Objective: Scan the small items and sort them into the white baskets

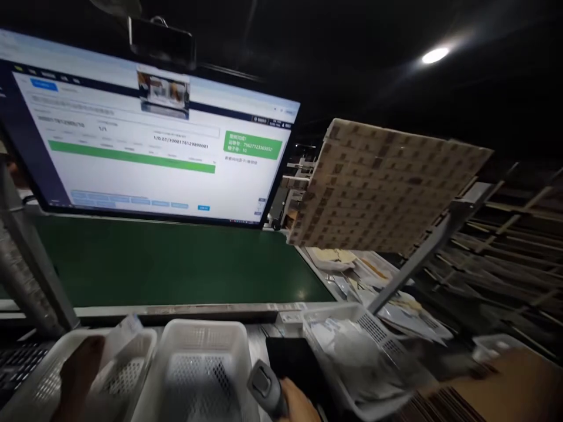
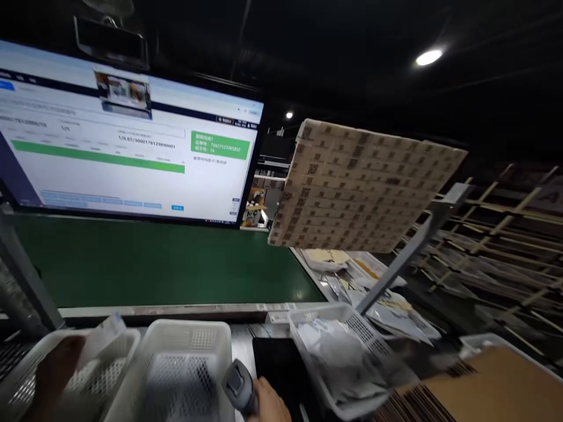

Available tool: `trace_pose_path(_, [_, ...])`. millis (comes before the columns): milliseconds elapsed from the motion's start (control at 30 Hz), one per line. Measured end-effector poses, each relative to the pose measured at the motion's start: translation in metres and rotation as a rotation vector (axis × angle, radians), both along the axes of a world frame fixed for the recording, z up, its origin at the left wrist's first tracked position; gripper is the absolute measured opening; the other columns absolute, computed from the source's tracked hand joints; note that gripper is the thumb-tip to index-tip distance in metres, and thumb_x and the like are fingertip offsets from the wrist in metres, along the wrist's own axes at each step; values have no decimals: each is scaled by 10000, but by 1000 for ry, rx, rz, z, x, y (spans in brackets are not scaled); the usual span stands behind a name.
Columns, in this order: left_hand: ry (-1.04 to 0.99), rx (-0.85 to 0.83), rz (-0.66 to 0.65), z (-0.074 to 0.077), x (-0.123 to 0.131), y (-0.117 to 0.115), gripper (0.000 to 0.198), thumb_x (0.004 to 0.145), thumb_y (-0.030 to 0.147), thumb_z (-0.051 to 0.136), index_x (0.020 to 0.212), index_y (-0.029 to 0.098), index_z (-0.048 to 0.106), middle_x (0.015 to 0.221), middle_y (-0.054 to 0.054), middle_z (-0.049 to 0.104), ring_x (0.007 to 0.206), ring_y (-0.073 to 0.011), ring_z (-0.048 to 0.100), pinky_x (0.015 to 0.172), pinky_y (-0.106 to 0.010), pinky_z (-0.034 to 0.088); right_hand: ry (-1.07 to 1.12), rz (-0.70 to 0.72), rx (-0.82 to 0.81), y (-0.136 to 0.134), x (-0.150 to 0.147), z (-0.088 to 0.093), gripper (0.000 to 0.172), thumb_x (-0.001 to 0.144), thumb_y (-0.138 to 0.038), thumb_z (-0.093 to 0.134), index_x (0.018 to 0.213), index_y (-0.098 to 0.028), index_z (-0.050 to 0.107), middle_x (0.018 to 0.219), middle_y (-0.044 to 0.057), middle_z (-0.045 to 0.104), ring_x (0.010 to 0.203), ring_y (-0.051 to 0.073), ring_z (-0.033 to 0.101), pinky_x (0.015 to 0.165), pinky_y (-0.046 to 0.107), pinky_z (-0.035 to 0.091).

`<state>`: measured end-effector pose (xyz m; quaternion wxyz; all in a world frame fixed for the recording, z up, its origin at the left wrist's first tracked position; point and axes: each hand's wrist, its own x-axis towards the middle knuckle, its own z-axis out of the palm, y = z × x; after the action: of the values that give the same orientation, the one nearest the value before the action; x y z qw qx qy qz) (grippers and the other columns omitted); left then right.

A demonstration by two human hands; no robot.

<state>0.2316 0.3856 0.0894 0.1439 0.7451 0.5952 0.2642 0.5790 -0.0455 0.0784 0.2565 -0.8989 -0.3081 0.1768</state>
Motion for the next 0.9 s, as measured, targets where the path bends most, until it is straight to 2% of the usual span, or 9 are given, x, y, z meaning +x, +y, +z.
trace_pose_path(100, [-109, 34, -120, 22, 32, -31, 347, 1026, 488, 362, 1030, 293, 650, 1040, -100, 840, 899, -334, 794, 764, -404, 538, -81, 286, -163, 15, -31, 43, 490, 824, -81, 594, 1259, -182, 794, 1374, 152, 777, 1255, 375, 777, 1018, 412, 572])
trace_pose_path(167, [-111, -14, -253, 35, 57, -58, 344, 1061, 453, 376, 1127, 249, 646, 1092, -150, 836, 823, -314, 777, 750, -389, 511, -111, 369, -189, 30, -48, 73, 511, 840, -78, 609, 1327, -148, 750, 1397, 156, 757, 1271, 375, 762, 995, 387, 541])
trace_pose_path(233, [-116, -64, -335, 43, 77, -86, 293, 1079, 405, 421, 1157, 232, 644, 1080, -138, 840, 782, -276, 769, 757, -357, 497, -127, 414, -173, 40, -59, 97, 523, 868, -97, 642, 1385, -135, 711, 1434, 159, 734, 1274, 364, 751, 968, 370, 508])
trace_pose_path(300, [-105, -78, -375, 47, 87, -111, 238, 1088, 362, 466, 1165, 232, 650, 1053, -114, 843, 828, -269, 779, 768, -336, 477, -147, 428, -143, 42, -66, 111, 485, 903, -112, 652, 1385, -133, 694, 1442, 160, 720, 1229, 337, 750, 911, 357, 470])
trace_pose_path(400, [-85, -104, -353, 49, 85, -143, 194, 1090, 326, 490, 1148, 235, 651, 908, -77, 814, 861, -280, 779, 775, -333, 460, -182, 435, -79, 32, -71, 115, 355, 948, -134, 645, 1300, -136, 696, 1392, 157, 719, 1142, 295, 731, 823, 339, 400])
trace_pose_path(533, [-127, -196, -325, 42, 67, -173, 195, 1087, 322, 504, 1175, 228, 651, 876, -51, 796, 834, -250, 772, 772, -319, 498, -178, 481, 13, 13, -73, 100, 245, 952, -182, 642, 1190, -152, 688, 1262, 131, 724, 1034, 254, 689, 764, 321, 339])
trace_pose_path(700, [-198, -341, -363, 10, 44, -201, 235, 1077, 313, 525, 1207, 189, 676, 915, -62, 810, 778, -228, 766, 786, -324, 598, -99, 524, 68, -19, -75, 61, 206, 893, -212, 609, 1092, -179, 655, 1144, 103, 701, 976, 252, 675, 776, 318, 390])
trace_pose_path(800, [-176, -328, -314, -5, 20, -198, 288, 1092, 307, 569, 1324, 179, 682, 1264, -132, 834, 1098, -234, 812, 1008, -334, 631, 4, 472, 125, -50, -71, 24, 217, 857, -314, 572, 1032, -206, 640, 1088, 116, 720, 998, 299, 716, 828, 360, 478])
trace_pose_path(900, [-112, -272, -164, -7, -15, -170, 431, 1075, 184, 535, 1496, 125, 603, 1592, -216, 680, 1482, -273, 668, 1246, -378, 533, 109, 263, 149, -84, -58, -24, 407, 846, -518, 569, 1096, -210, 660, 1160, 181, 773, 1127, 382, 763, 926, 437, 566])
